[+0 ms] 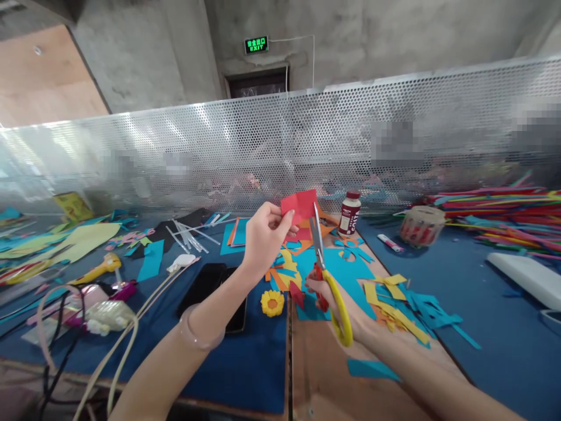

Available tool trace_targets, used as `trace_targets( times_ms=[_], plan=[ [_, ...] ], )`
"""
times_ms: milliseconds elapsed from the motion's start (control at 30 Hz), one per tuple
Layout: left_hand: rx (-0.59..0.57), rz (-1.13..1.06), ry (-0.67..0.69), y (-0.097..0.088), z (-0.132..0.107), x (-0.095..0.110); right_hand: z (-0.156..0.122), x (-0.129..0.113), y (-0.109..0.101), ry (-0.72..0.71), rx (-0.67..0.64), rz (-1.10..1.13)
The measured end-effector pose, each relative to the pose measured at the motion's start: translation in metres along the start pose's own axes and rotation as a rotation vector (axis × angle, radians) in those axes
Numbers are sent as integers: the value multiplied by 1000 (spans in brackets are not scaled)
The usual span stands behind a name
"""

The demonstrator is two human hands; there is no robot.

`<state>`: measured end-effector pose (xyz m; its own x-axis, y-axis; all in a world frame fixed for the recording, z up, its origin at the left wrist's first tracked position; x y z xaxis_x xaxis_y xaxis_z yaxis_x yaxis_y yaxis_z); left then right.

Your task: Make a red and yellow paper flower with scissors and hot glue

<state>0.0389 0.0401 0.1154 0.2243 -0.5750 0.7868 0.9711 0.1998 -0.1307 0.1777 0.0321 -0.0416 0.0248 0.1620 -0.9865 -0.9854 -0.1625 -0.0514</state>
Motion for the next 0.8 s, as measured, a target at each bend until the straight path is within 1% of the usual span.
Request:
trace_targets(
  times_ms=[133,233,333,500,700,800],
  plan=[
    [-22,3,-12,1,-1,-2,-2,-5,3,42,-8,-14],
    [-50,-17,-27,5,-2,-7,-6,-12,8,23,-48,-48],
    [-89,-14,-38,12,-5,-12,-7,-9,10,16,-66,9],
    [-96,-11,-74,16,-8,-20,-6,-1,10,60,-57,119],
    [-92,-35,-104,18,-7,-25,-9,-12,10,45,-22,144],
    [-101,-49,-107,19,-8,-25,-8,-11,10,21,-5,133]
  ],
)
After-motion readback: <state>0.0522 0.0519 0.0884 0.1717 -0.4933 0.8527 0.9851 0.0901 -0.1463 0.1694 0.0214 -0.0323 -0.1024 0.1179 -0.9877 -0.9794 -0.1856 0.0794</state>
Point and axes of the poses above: each hand's wrist, its own z-axis towards the middle knuckle, its own y-axis out of the palm, x = y × z, the point moved 9 cm from there along z, towards the middle knuckle, and after that the axes turned 4 degrees about -y, right-handed, at the moved point
